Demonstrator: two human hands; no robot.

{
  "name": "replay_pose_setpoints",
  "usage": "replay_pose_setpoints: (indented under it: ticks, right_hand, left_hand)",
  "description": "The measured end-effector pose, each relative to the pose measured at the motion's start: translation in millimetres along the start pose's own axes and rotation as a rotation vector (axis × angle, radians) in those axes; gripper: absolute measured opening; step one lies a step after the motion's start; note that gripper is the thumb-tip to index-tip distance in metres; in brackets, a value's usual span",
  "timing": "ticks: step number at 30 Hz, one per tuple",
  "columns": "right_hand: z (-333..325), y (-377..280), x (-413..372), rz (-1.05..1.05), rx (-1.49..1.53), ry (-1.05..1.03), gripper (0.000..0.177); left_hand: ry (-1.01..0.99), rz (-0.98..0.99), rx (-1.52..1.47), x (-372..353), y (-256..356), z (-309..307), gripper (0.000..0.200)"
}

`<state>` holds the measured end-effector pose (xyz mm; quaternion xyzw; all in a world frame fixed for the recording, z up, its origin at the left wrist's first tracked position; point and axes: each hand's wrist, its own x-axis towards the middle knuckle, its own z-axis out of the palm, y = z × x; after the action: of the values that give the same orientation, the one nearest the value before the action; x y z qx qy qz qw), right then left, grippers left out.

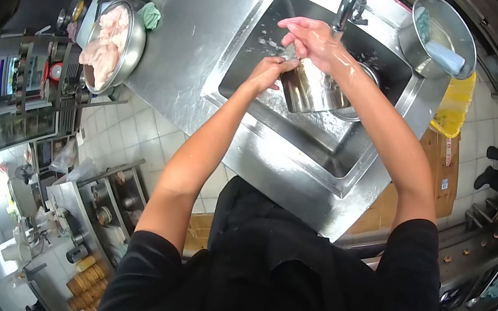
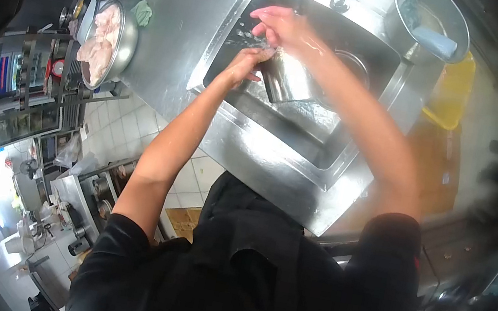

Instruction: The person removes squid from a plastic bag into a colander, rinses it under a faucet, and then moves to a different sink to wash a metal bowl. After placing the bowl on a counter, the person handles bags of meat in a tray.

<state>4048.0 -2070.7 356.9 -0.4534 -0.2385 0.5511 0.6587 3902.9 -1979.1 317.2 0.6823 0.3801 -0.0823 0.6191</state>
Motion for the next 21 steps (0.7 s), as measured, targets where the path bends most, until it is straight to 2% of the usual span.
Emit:
replay_pose_setpoints:
  ticks: [1,3,4,9,11,12,14,15,16,18,19,21]
  right_hand:
    - [3.2,-1.3,8.9,0.002,-0.003,-0.006,0.024]
    - [9.1,-1.6,21.4,0.154,0.262,0.001,0.024]
    - [12.5,1.9,28.8,0.166,0.334,0.023,0.025]
    - [10.6,9.9,52.6,0.18,0.324,-0.105,0.024]
    - [17.8,5.5,44.8,0.1,0.018,0.045,0.024]
    - [15.8,4.4,34.7,0.098,0.021,0.047,0.024]
    - [-8.8,7.9,-0.2,-0.161,-0.6,-0.042,0.028]
    - [-15.6,1.9,-24.8,-0.187,-0.886,-0.04,0.03]
    - [-19.2,-6.1,-54.4,-0.211,-1.172,-0.036,0.032]
    - [-22.0,-2.7,-110.5,-0.211,-1.307,-0.042,0.035]
    - [-22.3,-0.6,-129.6,-0.206,-1.304,-0.035,0.035]
    - [-22.5,2.6,-151.6,-0.11,-1.396,-0.179,0.033]
  left_hand:
    - [0.006,0.0,-0.004,-2.5,1.1,-0.9,0.052]
    - [-0.007,-0.026,0.089,-9.5,2.2,-1.4,0.042]
    - [0.0,-0.019,0.038,-14.2,3.8,-1.5,0.038]
    - [0.021,0.07,0.142,-19.5,6.5,7.1,0.034]
    - [0.036,0.121,0.182,-25.6,15.1,8.5,0.033]
    - [0.036,0.173,0.265,-29.5,18.5,9.4,0.033]
    - [0.067,0.289,0.317,-49.4,32.6,13.6,0.035]
    - [0.066,0.283,0.312,-53.9,28.4,14.0,0.035]
    - [0.147,0.451,0.305,-56.5,23.2,13.8,0.037]
    - [0.236,0.72,0.297,-51.9,7.9,9.3,0.038]
    - [0.227,0.719,0.298,-50.4,5.9,6.4,0.038]
    - [0.042,0.594,0.159,-45.7,6.3,3.4,0.033]
